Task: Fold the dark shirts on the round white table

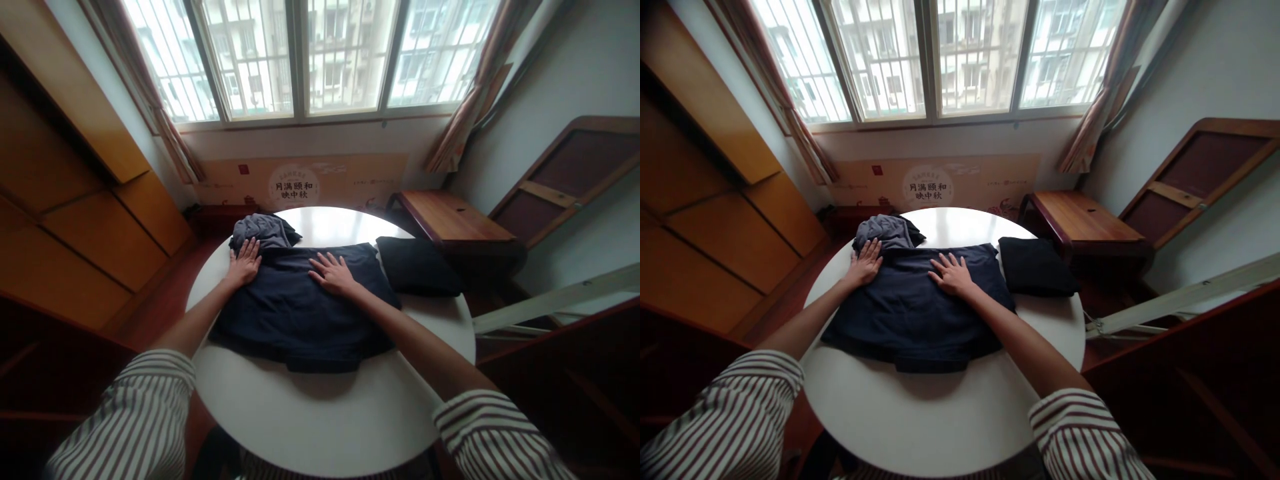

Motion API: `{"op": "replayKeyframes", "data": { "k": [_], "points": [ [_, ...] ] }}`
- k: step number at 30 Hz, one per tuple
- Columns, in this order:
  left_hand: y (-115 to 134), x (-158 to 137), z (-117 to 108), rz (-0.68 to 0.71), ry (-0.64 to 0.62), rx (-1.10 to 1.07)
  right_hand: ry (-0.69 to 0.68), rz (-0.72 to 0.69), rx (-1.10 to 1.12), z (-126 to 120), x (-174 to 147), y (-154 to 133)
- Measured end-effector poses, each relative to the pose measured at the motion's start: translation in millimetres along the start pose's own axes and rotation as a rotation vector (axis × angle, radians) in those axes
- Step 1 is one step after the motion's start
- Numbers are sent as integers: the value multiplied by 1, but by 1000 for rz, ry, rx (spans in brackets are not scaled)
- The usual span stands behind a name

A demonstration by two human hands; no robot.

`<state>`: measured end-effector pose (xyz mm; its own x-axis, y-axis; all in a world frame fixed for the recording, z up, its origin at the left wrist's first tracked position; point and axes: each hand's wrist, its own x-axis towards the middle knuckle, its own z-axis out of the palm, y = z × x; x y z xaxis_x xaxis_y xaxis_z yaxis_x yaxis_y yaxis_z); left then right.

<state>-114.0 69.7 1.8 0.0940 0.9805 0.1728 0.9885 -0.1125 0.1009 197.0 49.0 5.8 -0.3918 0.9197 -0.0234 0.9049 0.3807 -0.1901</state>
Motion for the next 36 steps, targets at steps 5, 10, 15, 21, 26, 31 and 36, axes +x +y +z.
{"op": "replayKeyframes", "data": {
  "k": [5,10,15,21,26,31,36],
  "points": [
    [-16,-6,-3,-46,58,-21,56,200,6,-4,-10,21],
    [29,-14,-14,129,97,8,52,63,33,-12,-43,-16],
    [100,-9,-8,652,-222,-116,-4,-352,163,4,-102,-84],
    [143,28,12,529,-404,-65,27,-399,133,21,-138,-104],
    [155,60,15,440,-414,-49,-3,-395,159,16,-134,-101],
    [160,62,22,419,-334,-79,75,-516,440,-35,-139,-110],
    [157,55,29,402,-250,-117,243,-827,821,-105,-160,-123]
  ]
}}
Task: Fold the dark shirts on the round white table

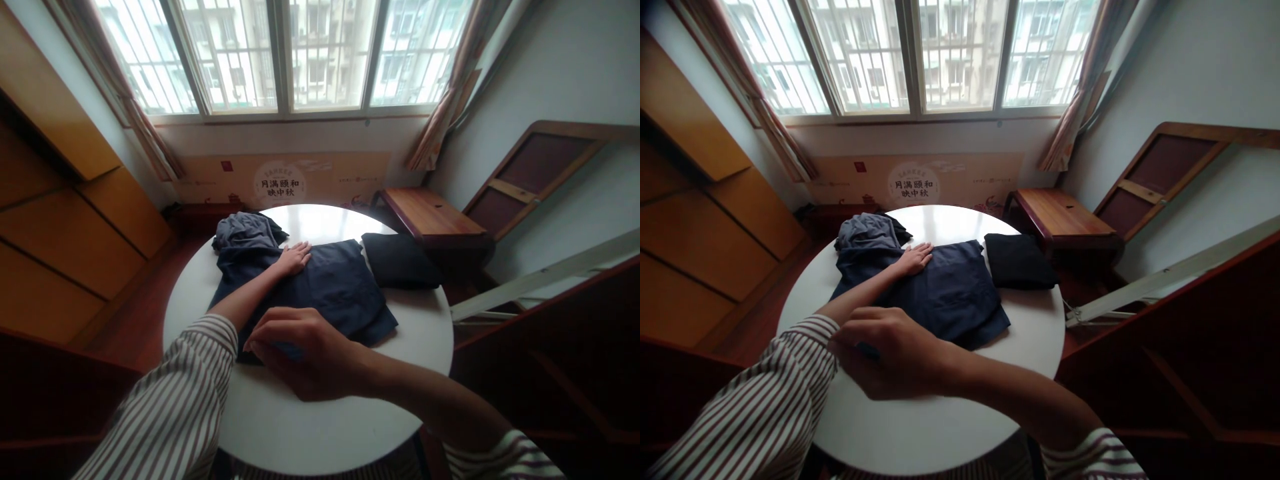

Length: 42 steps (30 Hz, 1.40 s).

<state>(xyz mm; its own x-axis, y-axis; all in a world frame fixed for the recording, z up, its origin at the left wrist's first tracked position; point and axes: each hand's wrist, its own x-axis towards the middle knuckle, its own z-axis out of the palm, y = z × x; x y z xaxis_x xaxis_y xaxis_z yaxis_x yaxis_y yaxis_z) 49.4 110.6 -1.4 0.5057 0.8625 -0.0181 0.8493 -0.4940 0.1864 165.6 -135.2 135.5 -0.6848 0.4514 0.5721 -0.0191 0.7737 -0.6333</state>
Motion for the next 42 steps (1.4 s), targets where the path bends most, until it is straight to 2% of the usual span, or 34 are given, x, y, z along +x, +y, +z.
{"op": "replayKeyframes", "data": {
  "k": [2,4,6,8,10,12,15,17,19,21,24,26,28,31,36,38,42],
  "points": [
    [1,1,-2,2,-2,1,57,-36,-57,-10,5,5],
    [5,1,-6,-12,-3,10,106,29,-163,-19,6,32],
    [10,-2,-10,-32,25,24,113,203,-329,-27,5,74],
    [15,-15,-13,-25,100,26,24,429,-538,-37,0,119],
    [15,-38,-11,-5,191,19,-59,608,-674,-47,-8,159],
    [8,-73,-7,-1,216,21,-90,717,-732,-58,-20,188],
    [-13,-133,3,-50,109,34,-82,880,-795,-74,-37,216],
    [-30,-169,8,-141,75,33,-55,990,-839,-83,-44,228],
    [-47,-198,10,-276,135,24,-35,1060,-868,-89,-45,235],
    [-63,-217,8,-426,250,-24,-33,1088,-875,-89,-41,237],
    [-85,-229,-5,-640,401,-286,-62,1048,-852,-75,-28,231],
    [-95,-230,-18,-751,420,-557,-103,975,-819,-59,-20,224],
    [-100,-228,-31,-813,341,-801,-152,900,-780,-43,-13,218],
    [-98,-227,-44,-788,172,-1045,-192,846,-748,-25,-11,213],
    [-75,-239,-54,-558,0,-1287,-154,816,-702,-21,-19,215],
    [-62,-243,-60,-480,30,-1314,-130,821,-656,-23,-18,214],
    [-24,-228,-76,-353,237,-1314,-66,819,-503,-31,1,204]
  ]
}}
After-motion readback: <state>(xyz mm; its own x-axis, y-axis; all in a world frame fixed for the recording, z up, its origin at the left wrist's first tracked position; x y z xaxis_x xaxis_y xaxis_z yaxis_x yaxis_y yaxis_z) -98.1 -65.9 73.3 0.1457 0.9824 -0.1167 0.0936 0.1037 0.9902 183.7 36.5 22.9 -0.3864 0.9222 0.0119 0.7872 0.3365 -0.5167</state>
